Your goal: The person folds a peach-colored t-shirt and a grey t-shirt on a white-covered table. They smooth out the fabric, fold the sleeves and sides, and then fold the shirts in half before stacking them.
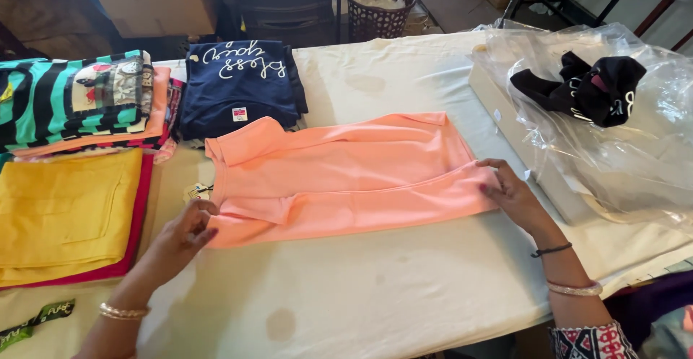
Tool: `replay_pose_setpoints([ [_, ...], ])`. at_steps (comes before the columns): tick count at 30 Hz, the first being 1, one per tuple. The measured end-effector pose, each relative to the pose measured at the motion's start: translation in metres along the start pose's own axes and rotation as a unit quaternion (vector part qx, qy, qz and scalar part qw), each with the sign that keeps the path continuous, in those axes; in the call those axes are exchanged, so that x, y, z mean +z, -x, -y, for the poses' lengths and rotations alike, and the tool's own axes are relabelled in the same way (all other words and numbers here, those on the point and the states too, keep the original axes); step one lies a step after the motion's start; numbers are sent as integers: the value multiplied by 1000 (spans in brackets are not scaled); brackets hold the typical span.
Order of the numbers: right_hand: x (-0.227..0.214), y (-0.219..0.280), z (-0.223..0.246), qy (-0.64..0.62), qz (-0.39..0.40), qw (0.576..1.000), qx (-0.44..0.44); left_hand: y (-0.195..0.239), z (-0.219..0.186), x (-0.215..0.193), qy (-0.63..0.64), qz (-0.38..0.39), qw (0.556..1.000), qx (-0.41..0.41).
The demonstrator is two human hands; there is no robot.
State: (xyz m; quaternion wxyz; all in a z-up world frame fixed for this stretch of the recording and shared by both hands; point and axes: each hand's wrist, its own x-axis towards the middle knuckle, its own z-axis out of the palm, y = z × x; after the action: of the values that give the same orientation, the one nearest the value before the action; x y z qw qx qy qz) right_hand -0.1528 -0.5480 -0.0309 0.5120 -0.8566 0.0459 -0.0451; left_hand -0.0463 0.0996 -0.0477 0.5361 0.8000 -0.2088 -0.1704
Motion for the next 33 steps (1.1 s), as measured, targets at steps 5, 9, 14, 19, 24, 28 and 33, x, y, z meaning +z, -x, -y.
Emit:
replay_pose_setpoints([
  [5, 15, 4, 26, 240, -81, 965, 70, -2, -16, 17, -249, -177, 949, 81],
  [9, 18, 3, 15, 269, -109, 941, -176, 3, -37, 21, -239, -150, 957, 73],
  [14, 17, 4, 15, 289, -151, 928, -179, 13, -57, 22, -364, -150, 919, -1],
  [19, 19, 11, 49, 377, -106, 918, -63, 8, -41, 8, -351, -71, 934, 3],
  [24, 12, -24, 50, 414, -111, 900, -72, -19, -52, -16, -406, 10, 911, -68],
  [28, 2, -96, 45, 512, -41, 857, -42, -65, -64, -31, -449, -80, 890, -21],
  [33, -4, -171, 19, 603, -17, 796, 49, -131, -48, -31, -506, -121, 852, -53],
])
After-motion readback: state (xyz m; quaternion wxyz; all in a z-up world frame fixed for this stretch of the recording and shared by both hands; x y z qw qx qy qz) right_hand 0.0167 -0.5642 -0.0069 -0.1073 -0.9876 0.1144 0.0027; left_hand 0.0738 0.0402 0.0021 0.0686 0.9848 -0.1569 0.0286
